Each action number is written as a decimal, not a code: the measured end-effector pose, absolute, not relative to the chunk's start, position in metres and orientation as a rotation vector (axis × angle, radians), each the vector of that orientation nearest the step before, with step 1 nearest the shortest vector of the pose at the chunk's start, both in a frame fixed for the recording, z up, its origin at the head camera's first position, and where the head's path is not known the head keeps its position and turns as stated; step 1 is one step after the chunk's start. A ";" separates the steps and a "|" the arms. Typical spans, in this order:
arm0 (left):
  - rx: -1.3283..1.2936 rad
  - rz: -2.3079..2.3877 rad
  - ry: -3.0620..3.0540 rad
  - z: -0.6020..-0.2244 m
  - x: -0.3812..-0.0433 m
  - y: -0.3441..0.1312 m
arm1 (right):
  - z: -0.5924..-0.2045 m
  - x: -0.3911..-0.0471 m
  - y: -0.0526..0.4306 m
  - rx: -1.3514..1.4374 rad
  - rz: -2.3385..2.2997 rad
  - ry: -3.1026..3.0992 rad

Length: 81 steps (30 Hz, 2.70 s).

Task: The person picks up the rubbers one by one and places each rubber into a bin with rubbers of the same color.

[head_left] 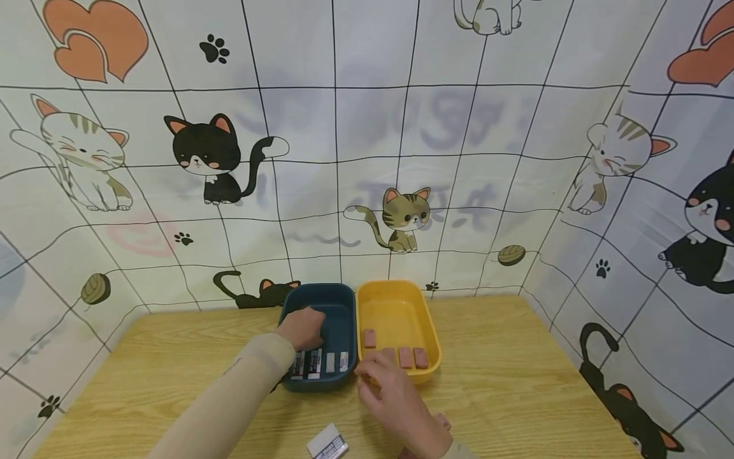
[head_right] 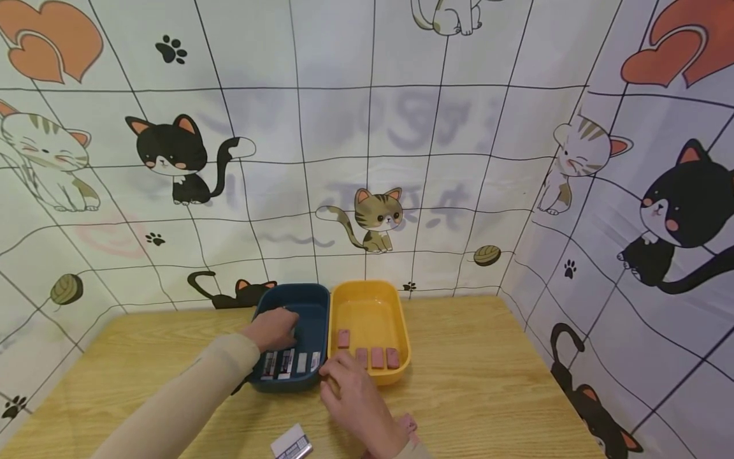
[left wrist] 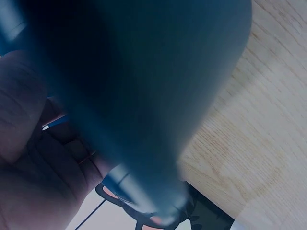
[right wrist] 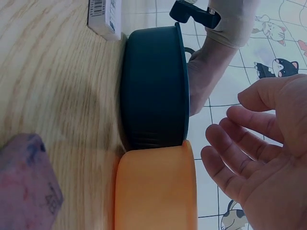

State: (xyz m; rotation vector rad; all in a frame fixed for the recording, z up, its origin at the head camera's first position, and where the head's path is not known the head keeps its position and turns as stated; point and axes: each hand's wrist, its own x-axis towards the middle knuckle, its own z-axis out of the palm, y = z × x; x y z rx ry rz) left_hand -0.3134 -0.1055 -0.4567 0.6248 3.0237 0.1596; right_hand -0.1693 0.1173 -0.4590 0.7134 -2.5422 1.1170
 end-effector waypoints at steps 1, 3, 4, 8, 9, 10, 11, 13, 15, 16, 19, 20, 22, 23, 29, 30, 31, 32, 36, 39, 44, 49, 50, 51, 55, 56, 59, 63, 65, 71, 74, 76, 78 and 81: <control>0.629 0.154 3.024 -0.457 -0.313 -0.105 | -0.459 -0.169 0.117 0.714 1.117 -2.546; 0.637 0.144 3.025 -0.456 -0.313 -0.104 | -0.460 -0.169 0.118 0.719 1.117 -2.546; 0.640 0.141 3.024 -0.455 -0.313 -0.104 | -0.460 -0.169 0.118 0.722 1.117 -2.542; 0.633 0.142 3.015 -0.453 -0.312 -0.103 | -0.460 -0.169 0.118 0.728 1.105 -2.529; 0.634 0.143 3.016 -0.453 -0.312 -0.103 | -0.460 -0.169 0.118 0.729 1.104 -2.528; 0.631 0.146 3.015 -0.453 -0.312 -0.103 | -0.460 -0.169 0.118 0.728 1.103 -2.528; 0.628 0.146 3.015 -0.453 -0.312 -0.104 | -0.460 -0.169 0.118 0.728 1.101 -2.529; 0.620 0.149 3.013 -0.454 -0.312 -0.104 | -0.461 -0.169 0.118 0.728 1.103 -2.533; 0.616 0.150 3.012 -0.455 -0.312 -0.105 | -0.461 -0.168 0.119 0.732 1.102 -2.538; 0.610 0.150 3.009 -0.456 -0.312 -0.105 | -0.461 -0.168 0.119 0.734 1.104 -2.541; 0.604 0.155 3.013 -0.456 -0.312 -0.107 | -0.462 -0.168 0.120 0.732 1.103 -2.553; 0.599 0.163 3.013 -0.455 -0.311 -0.107 | -0.462 -0.168 0.121 0.731 1.103 -2.554; 0.583 0.175 3.005 -0.452 -0.311 -0.107 | -0.462 -0.167 0.122 0.717 1.110 -2.570; 0.579 0.191 2.998 -0.449 -0.310 -0.108 | -0.462 -0.167 0.122 0.709 1.115 -2.575; 0.579 0.317 2.932 -0.429 -0.304 -0.112 | -0.459 -0.167 0.126 0.680 1.186 -2.619; 0.595 0.338 2.927 -0.425 -0.303 -0.112 | -0.459 -0.167 0.126 0.688 1.187 -2.618; 0.614 0.362 2.922 -0.422 -0.301 -0.113 | -0.459 -0.167 0.127 0.697 1.182 -2.618; 0.632 0.384 2.918 -0.420 -0.300 -0.114 | -0.459 -0.167 0.128 0.705 1.176 -2.615; 0.684 0.460 2.908 -0.415 -0.292 -0.117 | -0.460 -0.166 0.132 0.734 1.125 -2.583; 0.687 0.494 2.909 -0.413 -0.284 -0.119 | -0.461 -0.164 0.135 0.721 1.097 -2.576; 0.690 0.533 2.941 -0.409 -0.265 -0.119 | -0.464 -0.164 0.139 0.702 1.050 -2.550; 0.725 0.592 3.005 -0.410 -0.245 -0.118 | -0.466 -0.165 0.143 0.669 1.038 -2.572; 0.740 0.605 3.019 -0.410 -0.241 -0.117 | -0.466 -0.165 0.144 0.659 1.037 -2.583; 0.756 0.616 3.031 -0.411 -0.237 -0.117 | -0.466 -0.165 0.145 0.652 1.042 -2.591; 0.803 0.649 3.070 -0.411 -0.221 -0.116 | -0.465 -0.164 0.149 0.645 1.031 -2.591; 0.818 0.661 3.077 -0.411 -0.217 -0.115 | -0.466 -0.164 0.150 0.648 1.028 -2.582; 0.844 0.703 3.088 -0.412 -0.207 -0.115 | -0.467 -0.163 0.153 0.655 1.020 -2.548; 0.835 0.774 3.093 -0.418 -0.197 -0.115 | -0.469 -0.164 0.157 0.677 0.994 -2.493; 0.832 0.794 3.099 -0.421 -0.193 -0.114 | -0.470 -0.164 0.159 0.679 0.978 -2.481; 0.897 0.797 3.134 -0.426 -0.182 -0.112 | -0.469 -0.163 0.163 0.631 0.982 -2.557; 0.953 0.789 3.154 -0.429 -0.177 -0.110 | -0.468 -0.163 0.165 0.600 0.984 -2.576; 0.968 0.784 3.159 -0.431 -0.175 -0.109 | -0.468 -0.162 0.166 0.602 0.983 -2.563; 0.968 0.772 3.160 -0.433 -0.173 -0.109 | -0.468 -0.162 0.167 0.615 0.976 -2.530; 0.961 0.750 3.158 -0.438 -0.171 -0.107 | -0.468 -0.161 0.169 0.650 0.980 -2.482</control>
